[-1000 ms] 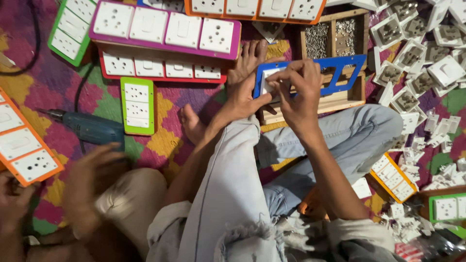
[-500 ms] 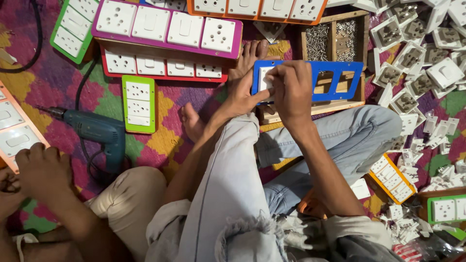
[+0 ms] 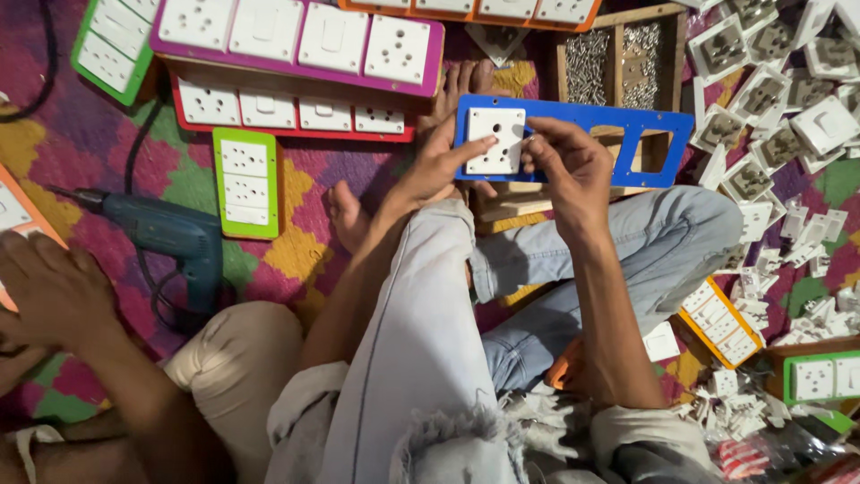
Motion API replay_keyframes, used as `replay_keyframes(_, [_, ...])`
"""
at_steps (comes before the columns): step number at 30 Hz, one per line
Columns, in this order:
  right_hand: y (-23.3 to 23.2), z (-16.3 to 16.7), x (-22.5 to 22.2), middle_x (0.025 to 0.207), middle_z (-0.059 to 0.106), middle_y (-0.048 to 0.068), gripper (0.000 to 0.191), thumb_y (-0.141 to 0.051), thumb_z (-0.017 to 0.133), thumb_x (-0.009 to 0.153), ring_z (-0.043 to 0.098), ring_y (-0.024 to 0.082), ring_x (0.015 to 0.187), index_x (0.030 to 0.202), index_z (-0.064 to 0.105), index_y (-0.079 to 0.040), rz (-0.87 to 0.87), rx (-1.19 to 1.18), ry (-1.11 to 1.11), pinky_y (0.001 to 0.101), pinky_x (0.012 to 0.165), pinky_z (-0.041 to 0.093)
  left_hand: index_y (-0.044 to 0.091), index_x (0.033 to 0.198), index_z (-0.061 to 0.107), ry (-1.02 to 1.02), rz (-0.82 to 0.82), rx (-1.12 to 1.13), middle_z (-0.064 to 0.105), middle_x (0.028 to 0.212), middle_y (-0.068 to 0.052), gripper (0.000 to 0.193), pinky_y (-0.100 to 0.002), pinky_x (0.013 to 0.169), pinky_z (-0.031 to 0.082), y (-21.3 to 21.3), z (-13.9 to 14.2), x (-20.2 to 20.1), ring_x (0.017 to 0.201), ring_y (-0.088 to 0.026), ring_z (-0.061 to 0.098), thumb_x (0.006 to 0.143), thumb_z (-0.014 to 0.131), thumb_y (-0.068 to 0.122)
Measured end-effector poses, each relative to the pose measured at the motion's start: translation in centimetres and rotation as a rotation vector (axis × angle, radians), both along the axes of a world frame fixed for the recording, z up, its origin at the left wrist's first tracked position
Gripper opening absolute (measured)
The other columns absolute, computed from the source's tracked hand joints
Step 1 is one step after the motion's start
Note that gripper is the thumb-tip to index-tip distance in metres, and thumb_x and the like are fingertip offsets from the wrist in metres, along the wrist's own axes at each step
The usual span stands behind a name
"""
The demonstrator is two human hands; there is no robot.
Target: The person assembles electrical sockets by inserting white socket modules into a blue plastic frame, then securing them with screws using a cordless drill. The person repeats this process for multiple sockets, flipping the frame to access the back and tightening screws.
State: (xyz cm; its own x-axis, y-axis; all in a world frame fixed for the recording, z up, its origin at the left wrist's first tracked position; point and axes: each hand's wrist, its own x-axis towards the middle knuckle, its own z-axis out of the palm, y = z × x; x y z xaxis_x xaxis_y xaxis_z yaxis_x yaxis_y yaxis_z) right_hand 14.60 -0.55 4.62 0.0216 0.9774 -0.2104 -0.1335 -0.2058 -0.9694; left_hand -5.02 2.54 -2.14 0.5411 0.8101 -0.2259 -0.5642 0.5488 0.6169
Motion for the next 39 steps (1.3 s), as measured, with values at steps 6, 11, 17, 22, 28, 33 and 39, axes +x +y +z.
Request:
replay_keyframes(6, [-0.9, 0.0, 0.2, 0.104, 0.072, 0.008, 0.013, -0.001, 0.065, 0.106, 0.069, 0.013, 0.092, 0.116, 0.069, 0.006, -0.037, 0.033, -0.08, 0.0263, 0.086, 0.06, 0.003, 0.156, 0.035, -0.15, -0.07, -0.095, 0.061, 0.133, -0.02, 0.059, -0.047, 0.069, 0.069, -0.1, -0.8, -0.8, 0.107, -0.029, 0.072, 0.103, 0.056, 0.017])
replay_keyframes(11, [-0.9, 1.5, -0.4, 0.114, 0.061, 0.011, 0.014, 0.005, 0.073, 0.107, 0.06, 0.014, 0.097, 0.121, 0.074, 0.007, 0.039, 0.317, -0.458, 0.0251, 0.088, 0.05, 0.006, 0.162, 0.028, -0.085, -0.166, 0.018, 0.048, 0.152, -0.017, 0.061, -0.043, 0.073, 0.067, -0.3, -0.7, -1.0, 0.129, -0.027, 0.06, 0.107, 0.052, 0.016])
replay_keyframes(17, [0.7, 2.8, -0.9, 0.113, 0.071, 0.009, 0.014, 0.0, 0.076, 0.1, 0.069, 0.01, 0.098, 0.114, 0.075, 0.002, 0.101, 0.182, -0.424, 0.0214, 0.084, 0.056, 0.001, 0.164, 0.026, 0.013, -0.167, 0.289, 0.028, 0.17, -0.01, 0.06, -0.037, 0.099, 0.062, 0.5, -1.5, -0.6, 0.157, -0.027, 0.033, 0.11, 0.049, 0.012])
replay_keyframes(22, [1.8, 3.7, -0.8, 0.105, 0.074, 0.006, 0.013, -0.003, 0.083, 0.095, 0.065, 0.011, 0.095, 0.108, 0.08, -0.003, 0.207, 0.31, -0.671, 0.0237, 0.076, 0.051, 0.002, 0.162, 0.028, -0.027, -0.217, 0.188, 0.031, 0.166, -0.011, 0.06, -0.041, 0.082, 0.067, 0.2, -0.9, -0.9, 0.148, -0.029, 0.043, 0.107, 0.049, 0.012])
replay_keyframes(28, [2.7, 3.3, -1.1, 0.088, 0.059, 0.003, 0.018, -0.007, 0.089, 0.089, 0.052, 0.014, 0.084, 0.106, 0.082, -0.007, 0.226, 0.311, -0.7, 0.0273, 0.066, 0.039, 0.01, 0.162, 0.027, -0.008, -0.242, 0.13, 0.039, 0.159, -0.013, 0.059, -0.039, 0.079, 0.071, 0.2, 1.2, -1.1, 0.136, -0.026, 0.055, 0.107, 0.049, 0.013])
replay_keyframes(33, [3.2, 2.7, -1.0, 0.088, 0.058, 0.001, 0.018, -0.007, 0.091, 0.085, 0.052, 0.013, 0.087, 0.101, 0.083, -0.008, 0.262, 0.253, -0.652, 0.0259, 0.07, 0.039, 0.006, 0.158, 0.03, 0.1, -0.238, 0.207, 0.043, 0.155, -0.011, 0.057, -0.036, 0.076, 0.068, -0.2, -0.2, -1.1, 0.135, -0.023, 0.054, 0.105, 0.049, 0.014])
replay_keyframes(39, [5.8, 2.8, -0.3, 0.084, 0.058, -0.001, 0.022, -0.01, 0.094, 0.07, 0.057, 0.01, 0.077, 0.086, 0.079, -0.007, 0.323, 0.025, -0.581, 0.0247, 0.066, 0.046, 0.006, 0.163, 0.034, 0.348, -0.158, 0.58, 0.056, 0.143, -0.011, 0.06, -0.026, 0.112, 0.048, 0.1, -4.2, -0.1, 0.132, -0.024, 0.055, 0.107, 0.057, 0.007])
